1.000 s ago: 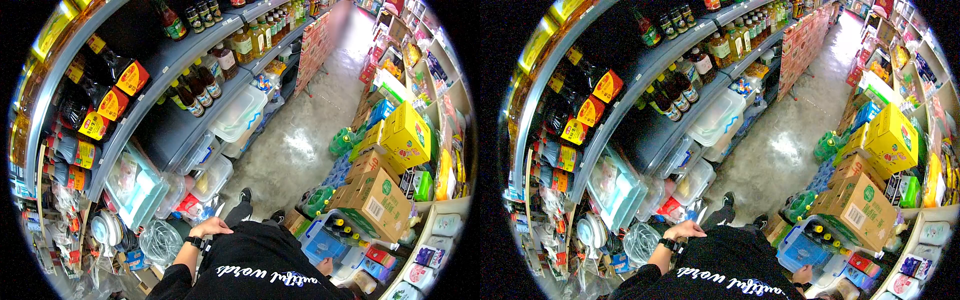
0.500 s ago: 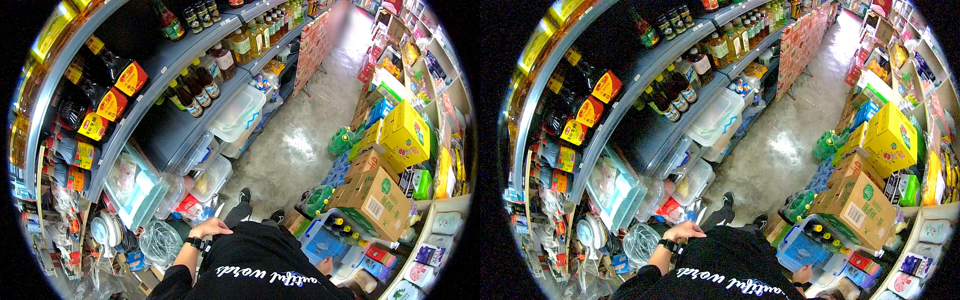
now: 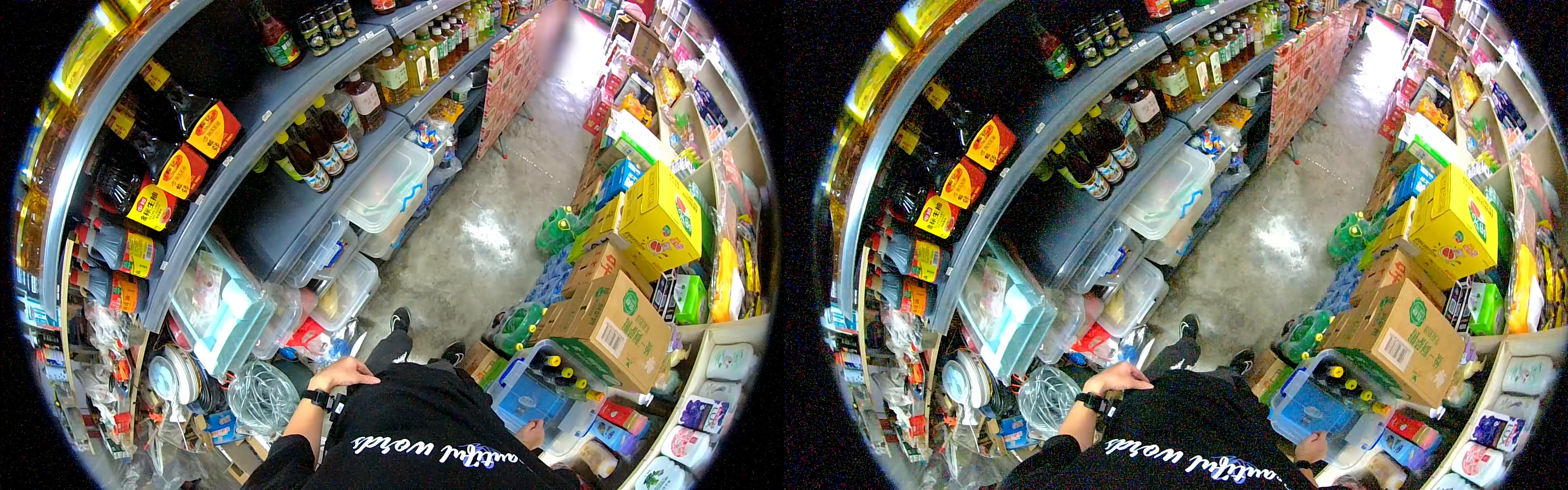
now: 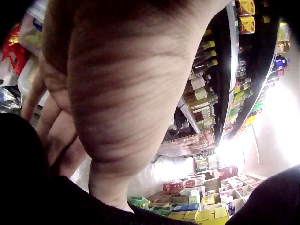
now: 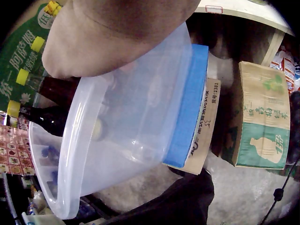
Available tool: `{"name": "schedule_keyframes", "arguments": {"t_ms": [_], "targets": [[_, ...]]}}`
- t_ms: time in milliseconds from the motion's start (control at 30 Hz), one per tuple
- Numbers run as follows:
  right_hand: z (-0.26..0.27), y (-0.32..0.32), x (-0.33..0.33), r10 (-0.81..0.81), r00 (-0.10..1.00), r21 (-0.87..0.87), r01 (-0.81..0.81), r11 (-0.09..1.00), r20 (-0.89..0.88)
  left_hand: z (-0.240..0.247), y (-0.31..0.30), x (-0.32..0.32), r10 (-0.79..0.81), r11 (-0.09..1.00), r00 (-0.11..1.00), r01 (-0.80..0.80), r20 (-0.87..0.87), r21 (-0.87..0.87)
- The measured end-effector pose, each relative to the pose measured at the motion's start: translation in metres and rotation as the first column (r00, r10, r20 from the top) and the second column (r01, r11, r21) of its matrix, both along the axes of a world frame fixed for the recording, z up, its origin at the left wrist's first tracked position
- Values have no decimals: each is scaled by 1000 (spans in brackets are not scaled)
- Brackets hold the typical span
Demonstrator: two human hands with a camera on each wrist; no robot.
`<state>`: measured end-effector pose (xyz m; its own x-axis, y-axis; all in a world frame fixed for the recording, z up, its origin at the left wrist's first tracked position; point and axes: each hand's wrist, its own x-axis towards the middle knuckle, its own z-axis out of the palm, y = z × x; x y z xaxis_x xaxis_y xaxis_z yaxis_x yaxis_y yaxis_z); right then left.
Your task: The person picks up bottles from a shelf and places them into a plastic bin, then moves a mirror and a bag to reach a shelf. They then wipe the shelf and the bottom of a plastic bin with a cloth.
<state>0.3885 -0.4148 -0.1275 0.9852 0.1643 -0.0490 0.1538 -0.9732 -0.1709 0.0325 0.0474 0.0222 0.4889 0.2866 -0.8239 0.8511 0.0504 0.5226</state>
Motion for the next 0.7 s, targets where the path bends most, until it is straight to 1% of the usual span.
{"name": "schedule_keyframes", "arguments": {"t_ms": [167, 267, 367, 567, 633, 700], "targets": [[-2, -2, -1, 39, 999, 33, -40, 999, 33, 1, -1, 0, 10, 1000, 1000, -10, -6, 0], [-9, -7, 1, 38, 998, 20, -39, 999, 44, -1, -1, -1, 13, 1000, 1000, -13, -5, 5], [-8, -6, 1, 15, 1000, 0, -15, 1000, 14, -3, 0, -2, 11, 1000, 1000, -11, -2, 2], [-5, -5, 0, 12, 1000, 13, -12, 1000, 2, -9, 0, -5, 12, 1000, 1000, -12, 11, 0], [-3, -4, 0, 25, 1000, 24, -25, 999, 10, -6, 0, -4, 16, 1000, 1000, -16, 17, 1], [-5, -5, 0, 31, 999, 26, -32, 999, 23, 3, 0, 1, 19, 1000, 1000, -19, -14, -3]]}}
